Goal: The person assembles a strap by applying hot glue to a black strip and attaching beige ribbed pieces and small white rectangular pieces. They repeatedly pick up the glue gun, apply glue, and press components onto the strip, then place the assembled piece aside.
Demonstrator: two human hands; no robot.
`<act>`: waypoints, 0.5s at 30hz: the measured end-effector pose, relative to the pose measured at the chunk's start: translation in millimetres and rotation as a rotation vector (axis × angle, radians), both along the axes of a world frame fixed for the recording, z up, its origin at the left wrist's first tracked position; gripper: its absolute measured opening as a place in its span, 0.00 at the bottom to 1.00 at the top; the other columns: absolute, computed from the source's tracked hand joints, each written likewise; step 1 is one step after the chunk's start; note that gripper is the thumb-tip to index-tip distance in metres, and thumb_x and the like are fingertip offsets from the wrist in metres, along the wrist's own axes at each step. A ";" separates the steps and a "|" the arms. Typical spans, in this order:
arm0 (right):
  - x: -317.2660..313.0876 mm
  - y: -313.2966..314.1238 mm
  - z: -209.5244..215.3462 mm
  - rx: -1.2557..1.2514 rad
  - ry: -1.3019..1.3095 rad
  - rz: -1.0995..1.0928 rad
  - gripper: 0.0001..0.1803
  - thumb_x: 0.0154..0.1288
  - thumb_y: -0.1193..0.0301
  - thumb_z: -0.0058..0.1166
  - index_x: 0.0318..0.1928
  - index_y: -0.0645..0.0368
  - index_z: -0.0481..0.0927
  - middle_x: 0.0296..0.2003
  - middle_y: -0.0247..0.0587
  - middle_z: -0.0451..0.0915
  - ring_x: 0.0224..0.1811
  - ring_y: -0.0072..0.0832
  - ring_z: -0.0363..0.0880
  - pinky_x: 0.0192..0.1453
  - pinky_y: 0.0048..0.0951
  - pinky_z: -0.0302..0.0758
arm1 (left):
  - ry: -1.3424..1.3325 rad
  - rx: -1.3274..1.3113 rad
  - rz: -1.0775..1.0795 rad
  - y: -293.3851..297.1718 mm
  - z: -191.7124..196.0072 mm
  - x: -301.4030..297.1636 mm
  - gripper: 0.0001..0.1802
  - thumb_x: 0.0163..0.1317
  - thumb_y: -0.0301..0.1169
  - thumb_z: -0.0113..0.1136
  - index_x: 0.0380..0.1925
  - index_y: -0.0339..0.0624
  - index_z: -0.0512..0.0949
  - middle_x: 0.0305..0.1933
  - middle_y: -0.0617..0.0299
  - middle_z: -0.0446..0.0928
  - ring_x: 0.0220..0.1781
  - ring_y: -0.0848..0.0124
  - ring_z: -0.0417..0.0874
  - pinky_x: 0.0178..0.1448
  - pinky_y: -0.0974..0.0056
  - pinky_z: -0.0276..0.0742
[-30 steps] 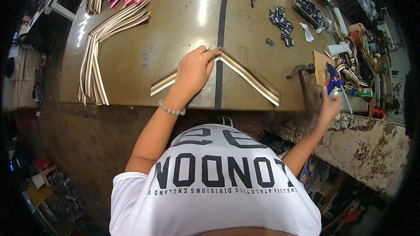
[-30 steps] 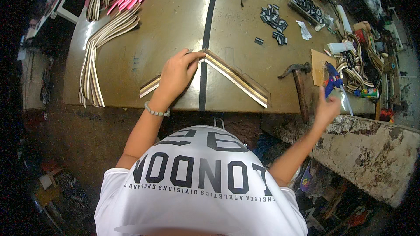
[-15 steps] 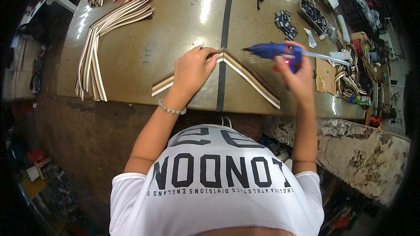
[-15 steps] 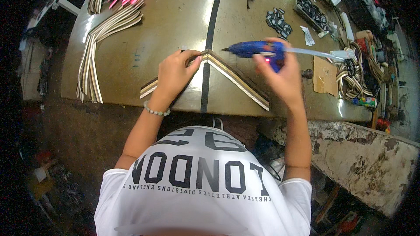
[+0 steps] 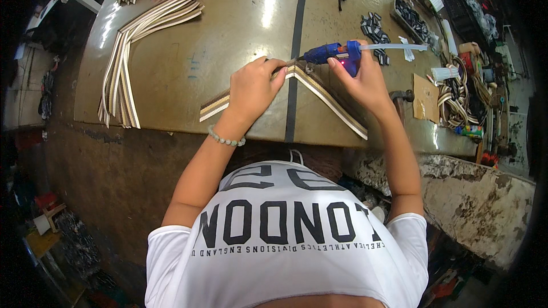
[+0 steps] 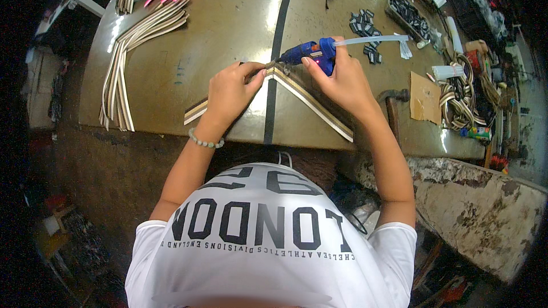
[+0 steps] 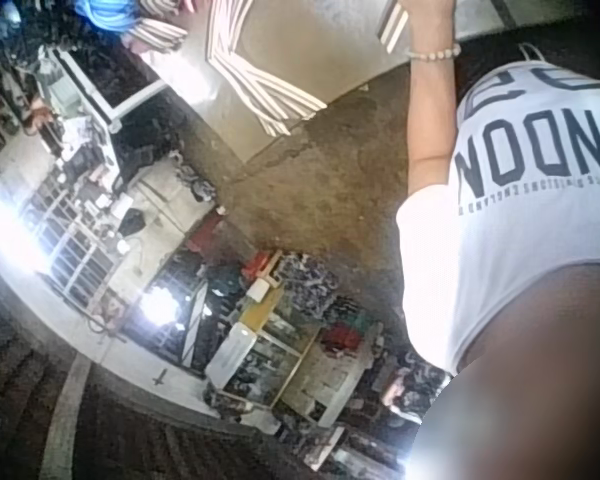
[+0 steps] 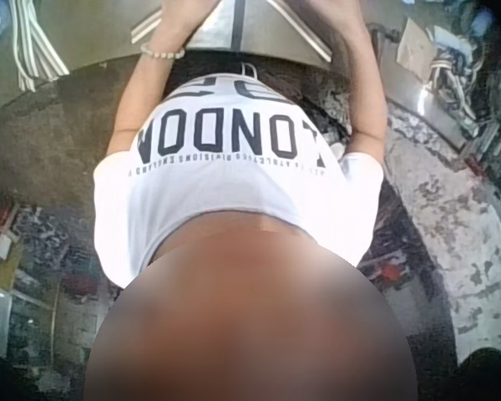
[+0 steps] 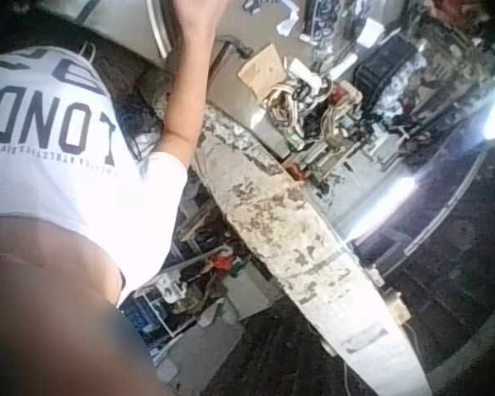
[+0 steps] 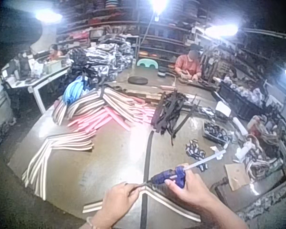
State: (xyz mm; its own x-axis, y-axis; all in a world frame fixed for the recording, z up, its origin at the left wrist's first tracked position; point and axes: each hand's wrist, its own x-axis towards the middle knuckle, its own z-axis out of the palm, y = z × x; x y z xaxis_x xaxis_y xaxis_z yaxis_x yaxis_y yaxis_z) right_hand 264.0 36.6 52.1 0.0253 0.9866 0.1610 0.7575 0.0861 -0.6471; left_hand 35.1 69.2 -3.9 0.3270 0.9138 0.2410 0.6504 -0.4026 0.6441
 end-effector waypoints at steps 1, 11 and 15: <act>0.9 -1.5 0.0 -0.010 0.014 0.002 0.25 0.65 0.58 0.62 0.52 0.63 0.70 0.31 0.55 0.84 0.31 0.48 0.85 0.35 0.39 0.78 | -0.001 0.007 0.000 -0.3 -0.2 -0.1 0.10 0.61 0.38 0.64 0.37 0.46 0.86 0.31 0.56 0.80 0.33 0.55 0.83 0.37 0.56 0.78; -9.2 -44.7 4.4 -0.168 -0.030 0.001 0.28 0.64 0.56 0.63 0.54 0.60 0.67 0.29 0.56 0.83 0.31 0.56 0.83 0.34 0.45 0.77 | -0.023 0.057 0.006 1.3 -6.4 0.2 0.10 0.61 0.39 0.64 0.37 0.49 0.87 0.28 0.56 0.80 0.28 0.59 0.82 0.33 0.57 0.76; 11.1 -63.5 12.0 -0.125 0.088 0.129 0.24 0.63 0.59 0.65 0.50 0.60 0.72 0.35 0.46 0.85 0.36 0.36 0.86 0.41 0.36 0.78 | -0.027 0.034 0.009 0.1 -4.7 0.0 0.10 0.61 0.40 0.65 0.38 0.49 0.87 0.26 0.57 0.79 0.28 0.61 0.81 0.33 0.59 0.75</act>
State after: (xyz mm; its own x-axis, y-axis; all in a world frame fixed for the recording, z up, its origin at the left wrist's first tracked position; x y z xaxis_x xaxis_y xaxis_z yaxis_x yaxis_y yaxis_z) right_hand 275.0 -26.9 64.1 -0.0944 0.9948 0.0393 0.6853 0.0936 -0.7222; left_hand 35.1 69.3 -8.6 0.3120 0.9076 0.2809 0.6368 -0.4192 0.6471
